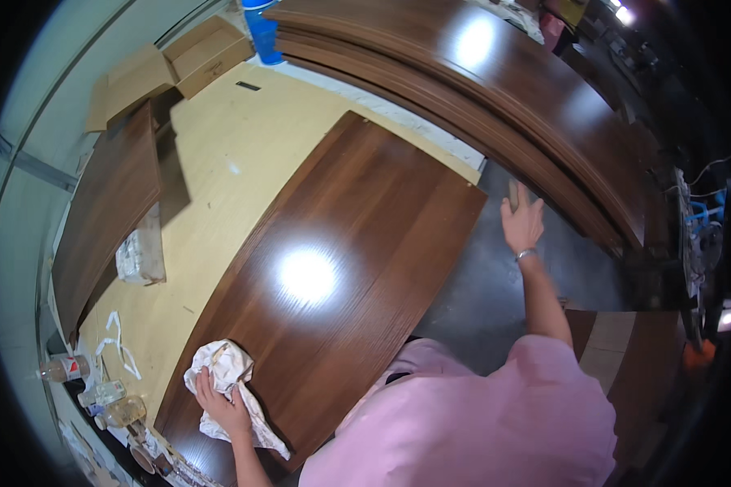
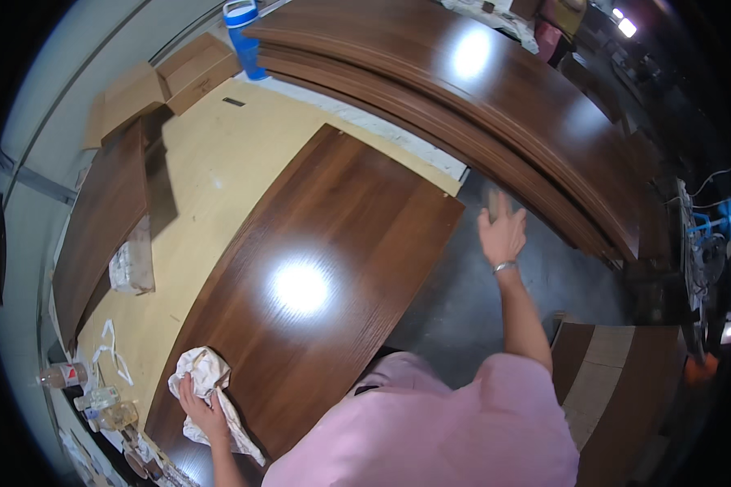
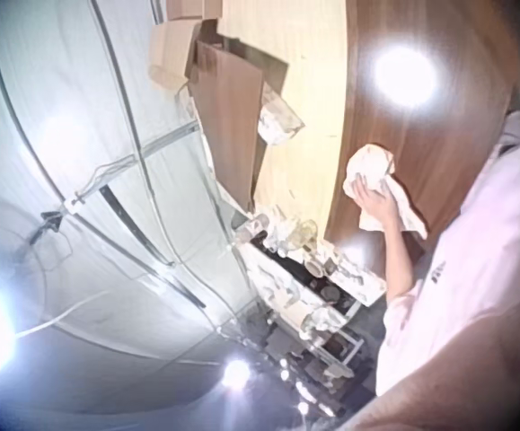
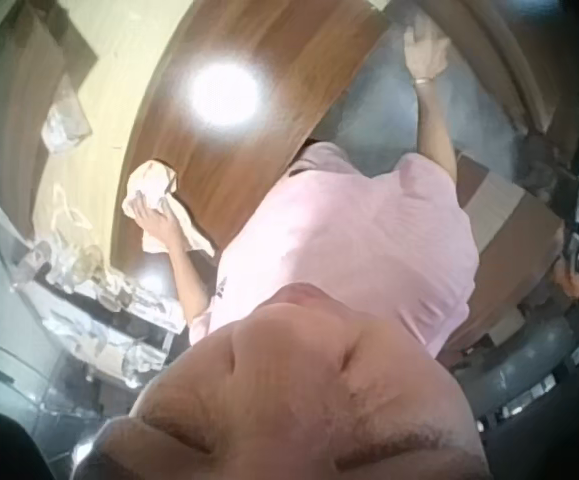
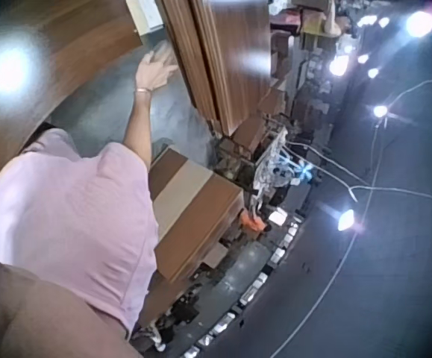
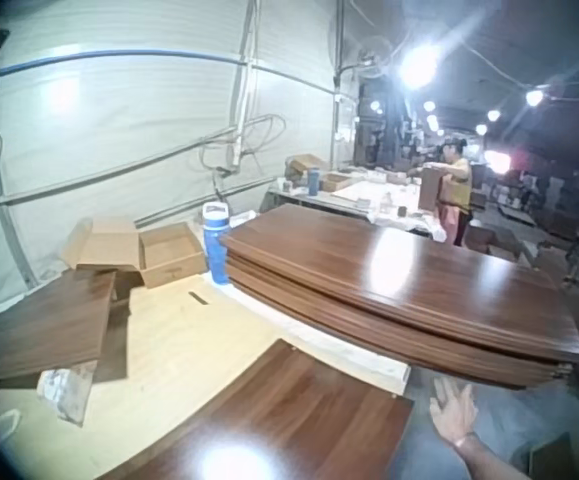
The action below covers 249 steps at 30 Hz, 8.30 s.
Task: The person cleans a wood-grain furniture panel by wiping the surface with a white cloth, applying a liquid from a bottle to the cloth, and then rubbing specific spots on the panel using a small block.
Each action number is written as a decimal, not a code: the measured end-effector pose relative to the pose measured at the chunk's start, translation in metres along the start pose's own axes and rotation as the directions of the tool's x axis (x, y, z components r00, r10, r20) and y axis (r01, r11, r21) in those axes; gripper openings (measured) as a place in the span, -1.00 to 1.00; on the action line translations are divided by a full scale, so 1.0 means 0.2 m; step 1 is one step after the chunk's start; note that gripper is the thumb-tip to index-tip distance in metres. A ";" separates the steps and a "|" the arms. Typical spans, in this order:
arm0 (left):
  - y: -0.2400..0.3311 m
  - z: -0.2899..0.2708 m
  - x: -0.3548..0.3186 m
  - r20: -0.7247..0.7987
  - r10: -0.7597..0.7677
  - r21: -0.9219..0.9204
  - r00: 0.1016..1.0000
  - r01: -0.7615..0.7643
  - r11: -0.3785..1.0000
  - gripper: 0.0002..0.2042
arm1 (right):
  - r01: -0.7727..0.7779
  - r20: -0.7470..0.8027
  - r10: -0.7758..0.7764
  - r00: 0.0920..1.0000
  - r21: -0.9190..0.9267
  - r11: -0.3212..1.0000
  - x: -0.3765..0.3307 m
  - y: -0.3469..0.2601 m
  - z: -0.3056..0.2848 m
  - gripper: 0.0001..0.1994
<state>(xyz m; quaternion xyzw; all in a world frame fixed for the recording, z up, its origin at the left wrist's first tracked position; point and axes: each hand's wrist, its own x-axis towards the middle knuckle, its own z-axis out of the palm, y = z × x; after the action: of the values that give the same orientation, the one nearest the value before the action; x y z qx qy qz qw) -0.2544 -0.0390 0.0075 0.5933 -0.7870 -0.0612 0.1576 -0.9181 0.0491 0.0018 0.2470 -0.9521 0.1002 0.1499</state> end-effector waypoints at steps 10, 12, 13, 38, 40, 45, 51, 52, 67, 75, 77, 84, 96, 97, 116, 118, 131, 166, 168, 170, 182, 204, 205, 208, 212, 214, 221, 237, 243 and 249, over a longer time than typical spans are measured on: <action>-0.04 0.03 -0.01 -0.009 0.034 0.021 0.999 -0.034 0.999 -0.41 | 0.756 -0.140 -0.818 0.557 0.494 0.430 -0.55 -0.15 -0.11 -0.32; -0.02 0.03 0.00 0.003 0.057 0.037 0.998 -0.057 0.998 -0.43 | 0.491 -0.088 -0.507 0.857 0.434 0.755 -0.26 0.03 0.13 -0.33; -0.02 0.04 0.00 0.005 0.063 0.039 0.998 -0.063 0.997 -0.43 | 0.408 -0.089 -0.406 0.909 0.382 0.829 -0.09 0.07 0.15 -0.34; -0.27 -0.25 -0.08 -0.118 0.069 -0.251 0.991 -0.097 0.963 -0.36 | 0.631 -0.240 -0.963 0.120 0.767 -0.112 -2.54 -0.75 -0.75 -0.25; -0.37 -0.47 -0.21 -0.301 0.071 -0.421 0.951 -0.199 0.885 -0.48 | 0.668 -0.276 -0.961 -0.014 0.713 -0.214 -2.70 -0.84 -0.81 -0.26; -0.92 -0.81 -0.87 -0.265 -0.355 -0.644 0.896 0.110 0.757 -0.65 | 0.547 -0.350 -0.881 -0.319 0.691 -0.472 -3.13 -1.09 -0.95 -0.25; -1.21 -0.91 -1.64 -0.129 -0.693 -0.745 0.709 0.391 0.540 -0.69 | 0.292 -0.380 -0.826 -0.415 0.805 -0.517 -3.60 -1.40 -1.17 -0.34; -1.16 -0.89 -1.70 -0.092 -0.722 -0.760 0.685 0.421 0.496 -0.68 | 0.284 -0.389 -0.816 -0.428 0.799 -0.530 -3.59 -1.44 -1.22 -0.34; -1.42 -0.54 -1.12 -0.300 -0.571 -0.699 0.764 0.232 0.677 -0.39 | 0.736 -0.288 -0.917 0.274 0.677 0.007 -2.80 -1.85 -1.01 -0.33; -1.66 -0.74 -1.51 -0.300 -0.504 -0.214 0.810 0.458 0.863 -0.66 | 0.834 -0.046 -0.893 0.447 0.383 0.397 -2.19 -1.78 -0.47 -0.43; -1.68 -0.72 -1.69 -0.287 -0.478 -0.084 0.830 0.476 0.876 -0.68 | 0.774 -0.047 -0.878 0.477 0.495 0.394 -2.25 -1.78 -0.56 -0.61; -1.59 -0.71 -1.71 -0.318 -0.610 -0.329 0.726 0.519 0.789 -0.71 | 0.806 -0.227 -0.837 0.499 0.476 0.352 -2.38 -1.76 -0.61 -0.53; -1.34 -0.48 -1.17 0.325 -0.654 -0.931 0.684 0.111 -0.346 -0.76 | 0.855 -0.214 -0.855 0.473 0.347 0.386 -2.41 -1.74 -0.58 -0.49; -1.36 -0.45 -1.15 0.306 -0.657 -0.931 0.689 0.071 -0.359 -0.78 | 0.855 -0.216 -0.854 0.474 0.346 0.387 -2.41 -1.74 -0.58 -0.49; -1.80 -0.36 -0.43 -0.158 -0.596 -0.722 0.787 0.319 0.614 -0.84 | 0.849 -0.208 -0.859 0.469 0.376 0.372 -2.43 -1.77 -0.61 -0.44; -1.78 -0.38 -0.42 -0.157 -0.579 -0.707 0.800 0.318 0.631 -0.85 | 0.845 -0.200 -0.856 0.477 0.371 0.384 -2.42 -1.76 -0.62 -0.49; -1.72 -0.47 -0.60 -0.182 -0.422 -0.676 0.888 0.199 0.710 -0.89 | 0.859 -0.218 -0.863 0.455 0.362 0.361 -2.43 -1.78 -0.61 -0.49; -0.82 -0.78 -1.36 0.164 -0.399 -0.977 0.902 0.094 -0.191 -0.83 | 0.566 -0.236 -0.961 0.148 0.816 -0.113 -2.79 -1.61 -1.17 -0.55; -0.72 -0.75 -1.24 0.312 -0.158 -0.809 0.937 0.174 -0.561 -0.84 | -0.012 -0.067 -0.998 -0.010 0.998 -0.067 -2.82 -1.57 -1.26 -0.60; -0.60 -0.70 -1.16 0.355 -0.114 -0.739 0.928 0.204 -0.643 -0.83 | -0.458 0.040 -0.990 -0.132 0.884 0.097 -2.83 -1.53 -1.26 -0.66; -0.53 -0.41 -0.64 -0.219 0.168 -0.345 0.961 -0.237 0.908 -0.38 | -0.539 0.356 -0.630 0.690 0.834 -0.118 -2.45 -1.41 -0.85 -0.98; -1.18 -0.36 -1.12 -0.104 -0.195 -0.423 0.975 0.134 0.896 -0.45 | -0.123 0.194 -0.543 0.817 0.979 0.165 -2.53 -1.37 -0.65 -0.92; -1.08 -0.43 -1.29 -0.046 -0.202 -0.430 0.978 0.163 0.888 -0.43 | -0.126 0.195 -0.542 0.818 0.979 0.161 -2.53 -1.37 -0.65 -0.92; -0.94 -0.56 -1.62 -0.083 -0.199 -0.452 0.977 0.141 0.881 -0.49 | -0.098 0.174 -0.541 0.823 0.981 0.166 -2.54 -1.39 -0.62 -0.92; -1.06 -0.70 -1.53 0.089 -0.545 -0.612 0.834 0.477 0.631 -0.69 | -0.133 0.191 -0.571 0.799 0.981 0.142 -2.53 -1.40 -0.67 -0.92; -1.11 -0.70 -1.29 -0.160 -0.469 -0.539 0.868 0.321 0.778 -0.71 | -0.141 0.215 -0.568 0.794 0.975 0.172 -2.54 -1.41 -0.66 -0.92; -1.06 -0.59 -1.71 -0.117 -0.029 -0.345 0.993 -0.013 0.939 -0.64 | -0.074 0.146 -0.555 0.819 0.986 0.150 -2.53 -1.40 -0.62 -0.91; -1.48 -0.39 -0.59 -0.327 -0.494 -0.242 0.805 0.434 0.868 -0.70 | -0.086 0.164 -0.597 0.785 0.984 0.157 -2.54 -1.42 -0.62 -0.90; -1.10 -0.45 -1.20 -0.125 -0.389 -0.271 0.913 0.346 0.898 -0.77 | -0.112 0.176 -0.584 0.792 0.983 0.145 -2.50 -1.38 -0.64 -0.90; -0.84 -0.65 -1.35 -0.175 -0.214 -0.396 0.961 0.130 0.909 -0.68 | 0.033 0.117 -0.703 0.701 0.980 0.196 -2.57 -1.60 -0.77 -0.90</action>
<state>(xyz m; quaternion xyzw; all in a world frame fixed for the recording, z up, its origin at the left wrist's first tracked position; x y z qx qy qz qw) 0.0084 0.1814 0.0352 0.6218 -0.6828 -0.1623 0.3475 -0.2930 0.0414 0.0120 0.5372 -0.6046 0.5143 -0.2852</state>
